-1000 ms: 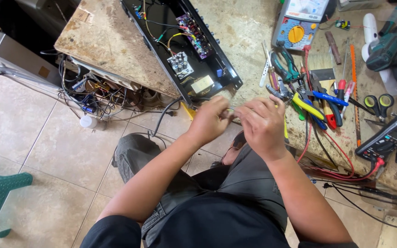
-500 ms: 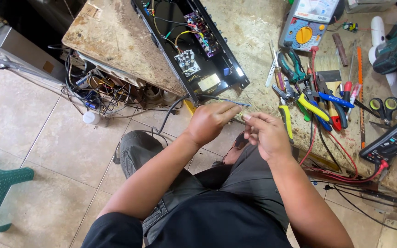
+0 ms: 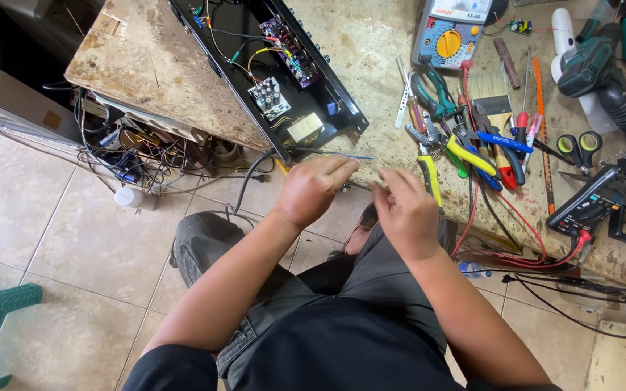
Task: Repairing an electronic device by stripping wires and preparing them for soldering
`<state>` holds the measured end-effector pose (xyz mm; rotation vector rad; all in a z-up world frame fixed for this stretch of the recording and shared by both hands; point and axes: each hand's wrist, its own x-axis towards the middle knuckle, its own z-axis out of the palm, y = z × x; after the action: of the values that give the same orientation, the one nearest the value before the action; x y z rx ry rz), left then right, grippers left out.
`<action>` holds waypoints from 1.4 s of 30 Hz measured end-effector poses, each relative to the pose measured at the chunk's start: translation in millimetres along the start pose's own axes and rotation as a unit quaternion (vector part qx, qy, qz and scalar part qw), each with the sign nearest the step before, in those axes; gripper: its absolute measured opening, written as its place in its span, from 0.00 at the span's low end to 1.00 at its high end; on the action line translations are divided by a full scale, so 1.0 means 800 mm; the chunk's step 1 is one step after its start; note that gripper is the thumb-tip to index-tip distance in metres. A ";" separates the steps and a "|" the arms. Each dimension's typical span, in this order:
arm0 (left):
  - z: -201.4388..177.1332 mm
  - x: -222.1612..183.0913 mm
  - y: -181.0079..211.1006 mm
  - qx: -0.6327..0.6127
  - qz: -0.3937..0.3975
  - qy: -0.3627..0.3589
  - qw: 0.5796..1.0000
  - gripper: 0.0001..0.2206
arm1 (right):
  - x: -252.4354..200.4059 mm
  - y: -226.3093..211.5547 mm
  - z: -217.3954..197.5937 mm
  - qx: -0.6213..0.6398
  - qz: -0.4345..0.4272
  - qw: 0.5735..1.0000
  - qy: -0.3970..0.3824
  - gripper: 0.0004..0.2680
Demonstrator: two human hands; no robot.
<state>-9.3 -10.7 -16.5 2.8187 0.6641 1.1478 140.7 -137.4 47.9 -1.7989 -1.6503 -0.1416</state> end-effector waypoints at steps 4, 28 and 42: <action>-0.009 0.001 0.004 -0.001 -0.007 0.005 1.000 0.10 | -0.011 0.032 0.036 -0.141 -0.109 0.982 0.063 0.05; -0.067 -0.037 -0.061 -0.255 -0.607 0.019 0.753 0.09 | 0.085 -0.041 0.098 -0.135 -0.271 0.953 0.003 0.03; -0.082 -0.025 -0.030 -0.249 -0.503 0.134 0.816 0.06 | 0.102 -0.046 0.113 -0.077 -0.228 0.970 -0.033 0.05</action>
<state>-75.4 -5.4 13.4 1.4685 1.3687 1.1883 90.0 -21.4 35.4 -1.5132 -2.1295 -0.4285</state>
